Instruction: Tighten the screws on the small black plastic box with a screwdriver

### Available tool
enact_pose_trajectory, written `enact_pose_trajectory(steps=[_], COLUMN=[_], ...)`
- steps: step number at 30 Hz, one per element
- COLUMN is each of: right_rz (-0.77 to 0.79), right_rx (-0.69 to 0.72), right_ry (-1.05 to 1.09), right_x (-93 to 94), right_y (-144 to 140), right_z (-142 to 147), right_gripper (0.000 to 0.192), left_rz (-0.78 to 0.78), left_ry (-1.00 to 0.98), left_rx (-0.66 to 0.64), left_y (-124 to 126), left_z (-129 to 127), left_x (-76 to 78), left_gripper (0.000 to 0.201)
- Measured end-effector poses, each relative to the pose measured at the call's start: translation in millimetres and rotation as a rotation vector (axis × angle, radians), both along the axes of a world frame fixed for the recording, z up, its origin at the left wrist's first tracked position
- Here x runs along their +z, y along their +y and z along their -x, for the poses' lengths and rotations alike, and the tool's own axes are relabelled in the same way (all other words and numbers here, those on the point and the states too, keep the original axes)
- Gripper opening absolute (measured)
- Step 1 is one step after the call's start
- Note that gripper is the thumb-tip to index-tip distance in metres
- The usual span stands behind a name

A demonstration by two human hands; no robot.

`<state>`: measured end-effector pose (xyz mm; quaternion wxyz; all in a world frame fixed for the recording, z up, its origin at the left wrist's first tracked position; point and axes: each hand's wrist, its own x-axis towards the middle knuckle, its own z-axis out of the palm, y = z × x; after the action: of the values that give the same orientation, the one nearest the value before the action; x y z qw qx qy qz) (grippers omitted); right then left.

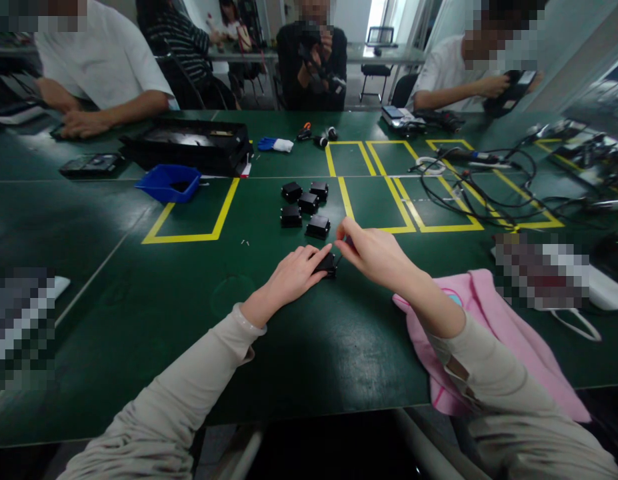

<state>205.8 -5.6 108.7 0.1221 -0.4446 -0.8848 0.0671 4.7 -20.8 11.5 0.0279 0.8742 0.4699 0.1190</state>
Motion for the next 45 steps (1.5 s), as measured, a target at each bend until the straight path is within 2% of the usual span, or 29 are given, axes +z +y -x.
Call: enact_pose_trajectory(steps=[11,17,21,28,34,40,45], right_rz=[-0.012,-0.006,-0.013,-0.015,0.003,0.034,0.009], right_rx=[0.0,0.013,0.001,-0.001,-0.007,0.017,0.001], right_ry=[-0.039,0.013,-0.02,0.018,-0.024,0.032,0.007], right_x=[1.1,1.8,0.6,-0.7,0.6,3.4,0.6], right_y=[-0.4,-1.6,-0.3,-0.6,0.2,-1.5,-0.1], right_z=[-0.1,0.8,0.7,-0.3,0.2,0.3,0.9], right_gripper=[0.027,0.025,0.03,0.024,0.025,0.023,0.031], left_rz=[-0.001,0.004,-0.007,-0.005,-0.003,-0.01,-0.007], left_ry=[0.01,-0.007,0.0,0.001,0.0,0.0,0.005], left_rx=[0.006,-0.008,-0.006,-0.003,0.0,-0.007,-0.004], left_y=[0.0,-0.4,-0.5,0.2,0.4,-0.4,0.0], left_z=[-0.5,-0.5,-0.2,-0.1,0.3,0.3,0.4], left_x=[1.2,2.3,2.0,0.4,-0.2,0.6,0.5], left_gripper=[0.053,0.053,0.051,0.056,0.053,0.056,0.054])
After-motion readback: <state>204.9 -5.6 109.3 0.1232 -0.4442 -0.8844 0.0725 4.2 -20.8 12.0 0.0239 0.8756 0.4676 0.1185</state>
